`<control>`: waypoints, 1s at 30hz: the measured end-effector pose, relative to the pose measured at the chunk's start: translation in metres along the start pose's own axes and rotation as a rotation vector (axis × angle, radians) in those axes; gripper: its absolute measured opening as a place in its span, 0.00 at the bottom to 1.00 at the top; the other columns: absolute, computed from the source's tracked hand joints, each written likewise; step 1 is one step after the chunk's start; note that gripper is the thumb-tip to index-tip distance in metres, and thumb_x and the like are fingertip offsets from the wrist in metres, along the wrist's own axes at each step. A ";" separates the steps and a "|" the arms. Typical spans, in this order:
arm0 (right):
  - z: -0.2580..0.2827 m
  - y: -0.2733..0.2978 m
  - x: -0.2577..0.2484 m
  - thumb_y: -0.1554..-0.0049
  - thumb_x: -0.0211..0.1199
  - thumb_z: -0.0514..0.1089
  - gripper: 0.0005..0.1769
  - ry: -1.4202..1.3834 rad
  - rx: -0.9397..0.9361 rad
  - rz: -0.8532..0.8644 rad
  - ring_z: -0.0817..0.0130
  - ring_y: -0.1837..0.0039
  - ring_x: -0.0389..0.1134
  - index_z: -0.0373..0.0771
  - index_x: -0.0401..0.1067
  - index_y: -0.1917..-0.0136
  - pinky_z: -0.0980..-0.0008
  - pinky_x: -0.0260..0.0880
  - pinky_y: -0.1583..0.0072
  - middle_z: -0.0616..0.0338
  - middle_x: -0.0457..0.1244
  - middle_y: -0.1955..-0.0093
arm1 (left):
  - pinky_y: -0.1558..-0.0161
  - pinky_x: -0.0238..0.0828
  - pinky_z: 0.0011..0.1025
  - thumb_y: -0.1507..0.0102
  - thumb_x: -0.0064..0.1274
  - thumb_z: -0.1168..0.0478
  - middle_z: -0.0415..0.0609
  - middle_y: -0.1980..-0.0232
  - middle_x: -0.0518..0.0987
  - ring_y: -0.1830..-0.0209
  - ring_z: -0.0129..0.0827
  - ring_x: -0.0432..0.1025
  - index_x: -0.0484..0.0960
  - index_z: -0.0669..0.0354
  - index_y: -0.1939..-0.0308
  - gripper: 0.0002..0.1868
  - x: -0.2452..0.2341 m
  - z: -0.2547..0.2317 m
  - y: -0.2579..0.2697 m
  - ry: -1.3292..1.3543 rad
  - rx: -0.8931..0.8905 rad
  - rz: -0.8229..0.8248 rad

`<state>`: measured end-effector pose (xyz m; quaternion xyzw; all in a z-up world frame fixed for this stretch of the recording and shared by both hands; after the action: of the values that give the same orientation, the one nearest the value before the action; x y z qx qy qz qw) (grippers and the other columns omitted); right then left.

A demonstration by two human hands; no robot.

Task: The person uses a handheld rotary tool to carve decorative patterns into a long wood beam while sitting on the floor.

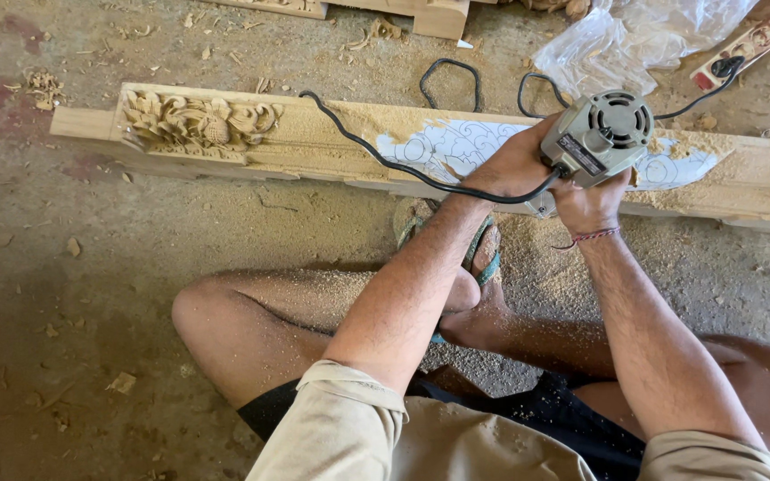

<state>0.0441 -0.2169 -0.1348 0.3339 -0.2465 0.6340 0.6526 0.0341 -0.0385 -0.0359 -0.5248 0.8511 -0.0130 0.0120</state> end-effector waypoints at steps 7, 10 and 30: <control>0.001 -0.002 0.033 0.45 0.59 0.66 0.39 0.230 -0.081 0.069 0.47 0.28 0.53 0.43 0.51 0.31 0.34 0.53 0.32 0.51 0.50 0.31 | 0.29 0.54 0.51 0.52 0.71 0.62 0.63 0.37 0.72 0.32 0.59 0.61 0.57 0.55 0.30 0.51 -0.004 -0.008 0.003 -0.060 -0.005 0.008; -0.002 -0.007 0.040 0.47 0.59 0.61 0.37 -0.053 -0.013 -0.020 0.40 0.30 0.55 0.40 0.54 0.32 0.28 0.54 0.35 0.49 0.52 0.33 | 0.29 0.54 0.51 0.52 0.70 0.62 0.62 0.37 0.72 0.32 0.58 0.61 0.57 0.54 0.30 0.50 -0.007 -0.003 0.001 -0.071 -0.003 0.003; -0.010 0.026 0.077 0.55 0.63 0.52 0.32 -0.142 -0.005 -0.077 0.31 0.38 0.63 0.35 0.65 0.41 0.26 0.63 0.44 0.44 0.60 0.39 | 0.30 0.57 0.49 0.53 0.71 0.63 0.62 0.38 0.73 0.32 0.56 0.62 0.57 0.54 0.30 0.52 -0.005 -0.009 0.003 -0.055 0.009 0.006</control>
<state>0.0236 -0.1587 -0.0804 0.3856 -0.2807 0.5827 0.6580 0.0334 -0.0324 -0.0271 -0.5224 0.8518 -0.0021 0.0378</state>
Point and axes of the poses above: each hand's wrist, its own y-axis away from the middle knuckle, its own x-axis out of the palm, z = x × y, the point moved 2 cm from there along -y, towards the middle knuckle
